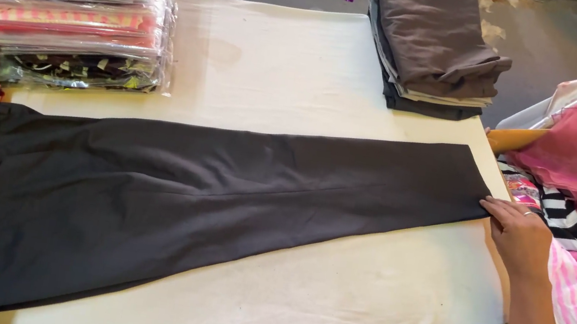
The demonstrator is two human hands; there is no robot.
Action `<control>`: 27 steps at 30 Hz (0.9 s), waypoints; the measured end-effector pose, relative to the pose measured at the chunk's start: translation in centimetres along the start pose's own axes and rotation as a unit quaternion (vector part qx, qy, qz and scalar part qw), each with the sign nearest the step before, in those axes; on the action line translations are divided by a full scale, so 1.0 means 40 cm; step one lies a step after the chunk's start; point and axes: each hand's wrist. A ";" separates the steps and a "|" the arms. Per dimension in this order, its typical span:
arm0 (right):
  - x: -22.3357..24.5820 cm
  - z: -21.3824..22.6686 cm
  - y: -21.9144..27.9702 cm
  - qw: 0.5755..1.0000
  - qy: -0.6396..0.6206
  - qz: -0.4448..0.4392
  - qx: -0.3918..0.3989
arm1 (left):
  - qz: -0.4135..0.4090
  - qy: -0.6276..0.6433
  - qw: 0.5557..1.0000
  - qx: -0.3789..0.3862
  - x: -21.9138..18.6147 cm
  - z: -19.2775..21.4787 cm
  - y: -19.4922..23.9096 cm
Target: The person folds a pair of brown trousers and a pair of black trousers on a white table. They smooth out the fabric, fold the legs together, and then fold the garment into a compact rectangle before stacking it with other folded items.
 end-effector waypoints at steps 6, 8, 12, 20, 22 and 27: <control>-0.016 -0.018 0.014 0.998 0.006 -0.030 0.063 | -0.039 -0.034 0.999 -0.008 0.010 -0.017 0.023; -0.033 -0.029 0.012 0.998 0.014 -0.008 0.066 | -0.054 -0.088 0.995 -0.005 -0.076 0.004 0.022; 0.114 0.018 -0.094 0.995 -0.088 0.034 0.023 | -0.170 -0.349 0.920 0.059 -0.817 0.220 -0.142; 0.662 -0.064 -0.211 0.930 -0.253 0.207 0.168 | -0.466 0.057 0.863 0.186 -1.341 -0.148 -0.082; 0.649 -0.109 -0.210 0.922 -0.248 0.226 0.194 | -0.482 0.070 0.847 0.212 -1.362 -0.225 -0.032; 0.330 -0.164 -0.217 0.970 -0.065 -0.019 0.235 | -0.367 -0.017 0.812 0.454 -1.335 -0.206 -0.065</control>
Point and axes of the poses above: each hand's wrist, its own y-axis away from the middle knuckle, its own z-axis out of the back of the hand, x = y × z, and after that the axes turned 2 degrees about -x, right-handed
